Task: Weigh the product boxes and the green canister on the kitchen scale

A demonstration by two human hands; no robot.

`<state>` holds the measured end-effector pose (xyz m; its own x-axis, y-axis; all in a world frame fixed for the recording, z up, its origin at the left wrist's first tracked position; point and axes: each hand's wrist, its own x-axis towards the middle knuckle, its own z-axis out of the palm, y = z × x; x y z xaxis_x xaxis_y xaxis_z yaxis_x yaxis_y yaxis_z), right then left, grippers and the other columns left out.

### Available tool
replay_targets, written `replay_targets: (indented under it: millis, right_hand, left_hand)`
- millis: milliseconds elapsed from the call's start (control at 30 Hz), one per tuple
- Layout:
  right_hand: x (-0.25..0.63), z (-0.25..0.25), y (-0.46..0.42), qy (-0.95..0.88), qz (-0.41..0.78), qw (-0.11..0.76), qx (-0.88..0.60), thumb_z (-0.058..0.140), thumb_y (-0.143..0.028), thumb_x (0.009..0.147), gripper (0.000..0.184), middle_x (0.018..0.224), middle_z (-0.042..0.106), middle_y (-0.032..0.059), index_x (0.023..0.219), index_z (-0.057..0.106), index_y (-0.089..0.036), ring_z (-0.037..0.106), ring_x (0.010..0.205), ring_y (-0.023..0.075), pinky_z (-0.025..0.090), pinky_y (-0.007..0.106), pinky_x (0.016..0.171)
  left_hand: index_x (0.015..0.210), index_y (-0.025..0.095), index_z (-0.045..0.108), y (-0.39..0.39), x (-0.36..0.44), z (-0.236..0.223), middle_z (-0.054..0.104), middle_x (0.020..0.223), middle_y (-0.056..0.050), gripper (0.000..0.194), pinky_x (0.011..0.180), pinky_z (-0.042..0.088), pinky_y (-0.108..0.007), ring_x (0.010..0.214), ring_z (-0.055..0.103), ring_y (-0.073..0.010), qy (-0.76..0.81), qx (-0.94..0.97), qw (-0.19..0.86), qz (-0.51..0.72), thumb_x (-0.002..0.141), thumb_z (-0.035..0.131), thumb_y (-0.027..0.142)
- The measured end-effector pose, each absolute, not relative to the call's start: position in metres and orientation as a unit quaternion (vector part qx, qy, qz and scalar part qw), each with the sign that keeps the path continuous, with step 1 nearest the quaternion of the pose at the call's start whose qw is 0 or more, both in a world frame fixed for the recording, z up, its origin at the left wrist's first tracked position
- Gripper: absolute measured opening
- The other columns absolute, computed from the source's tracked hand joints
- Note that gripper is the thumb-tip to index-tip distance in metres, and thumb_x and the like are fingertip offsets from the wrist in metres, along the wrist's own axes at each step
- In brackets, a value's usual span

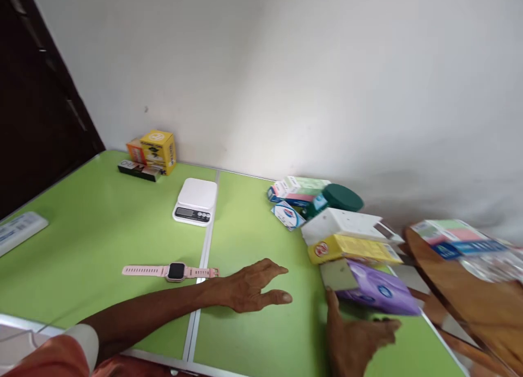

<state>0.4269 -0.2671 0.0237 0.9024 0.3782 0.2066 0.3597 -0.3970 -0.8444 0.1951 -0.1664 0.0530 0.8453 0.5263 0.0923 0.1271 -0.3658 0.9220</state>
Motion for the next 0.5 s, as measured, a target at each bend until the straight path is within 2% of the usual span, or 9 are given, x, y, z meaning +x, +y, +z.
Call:
replay_targets:
  millis: [33,67,133,167,233,267,400,500]
  right_hand:
    - [0.409,0.022,-0.27,-0.21,0.013,0.502,-0.839,0.082,-0.086,0.06,0.138,0.17,0.03,0.0331,0.172,0.031,-0.024,0.017,0.166,0.0585,0.017,0.086,0.131]
    - [0.388,0.021,-0.273,-0.225,0.008,0.51,-0.83,0.077,-0.089,0.066,0.127,0.17,0.031,0.0293,0.17,0.035,-0.029,0.019,0.166,0.056,0.019,0.086,0.132]
    - [0.345,0.022,-0.27,-0.27,0.014,0.54,-0.797,0.07,-0.086,0.08,0.1,0.168,0.038,0.0215,0.164,0.044,-0.038,0.037,0.16,0.0496,0.033,0.079,0.132]
    - [0.324,0.024,-0.264,-0.296,0.042,0.551,-0.779,0.072,-0.082,0.082,0.09,0.162,0.046,0.0199,0.158,0.05,-0.038,0.047,0.153,0.0489,0.04,0.079,0.128]
    - [0.288,0.033,-0.24,-0.395,0.138,0.55,-0.723,0.074,-0.074,0.086,0.072,0.148,0.061,0.0177,0.143,0.061,-0.031,0.063,0.139,0.0455,0.05,0.077,0.119]
    - [0.273,0.04,-0.224,-0.442,0.173,0.547,-0.69,0.073,-0.07,0.089,0.065,0.145,0.065,0.0169,0.138,0.064,-0.028,0.066,0.136,0.0425,0.053,0.074,0.118]
    - [0.217,0.068,-0.153,-0.598,0.245,0.524,-0.555,0.069,-0.054,0.1,0.045,0.138,0.072,0.0139,0.133,0.068,-0.024,0.07,0.13,0.0316,0.058,0.058,0.116]
    - [0.168,0.076,-0.111,-0.675,0.292,0.48,-0.478,0.065,-0.048,0.103,0.038,0.136,0.073,0.0124,0.133,0.069,-0.025,0.073,0.123,0.0288,0.061,0.052,0.11]
  left_hand:
    - [0.164,0.019,0.052,-0.161,0.186,0.056,0.062,0.153,-0.021,0.086,0.129,0.045,-0.055,0.149,0.059,-0.0368,0.219,0.799,0.52,0.208,0.102,0.054,0.079]
    - [0.163,0.019,0.053,-0.155,0.176,0.059,0.062,0.153,-0.021,0.085,0.128,0.046,-0.056,0.148,0.06,-0.0373,0.239,0.792,0.514,0.224,0.103,0.053,0.078]
    - [0.161,0.019,0.055,-0.142,0.152,0.071,0.061,0.154,-0.021,0.081,0.125,0.05,-0.058,0.143,0.063,-0.0376,0.285,0.777,0.501,0.252,0.105,0.049,0.076]
    - [0.16,0.018,0.056,-0.135,0.14,0.077,0.061,0.154,-0.021,0.079,0.122,0.052,-0.058,0.14,0.065,-0.0371,0.305,0.769,0.495,0.268,0.106,0.047,0.075]
    - [0.158,0.018,0.058,-0.12,0.114,0.091,0.062,0.153,-0.021,0.076,0.116,0.057,-0.056,0.133,0.069,-0.0348,0.332,0.754,0.478,0.306,0.107,0.046,0.073]
    - [0.156,0.019,0.059,-0.11,0.101,0.098,0.063,0.152,-0.021,0.073,0.113,0.059,-0.055,0.13,0.07,-0.0335,0.343,0.746,0.466,0.329,0.108,0.045,0.072]
    - [0.149,0.019,0.062,-0.061,0.037,0.106,0.063,0.152,-0.019,0.065,0.106,0.061,-0.049,0.129,0.069,-0.0311,0.418,0.687,0.376,0.46,0.107,0.05,0.067]
    - [0.148,0.013,0.059,-0.017,-0.026,0.095,0.061,0.152,-0.023,0.057,0.112,0.057,-0.05,0.135,0.065,-0.0334,0.54,0.588,0.261,0.543,0.105,0.06,0.052]
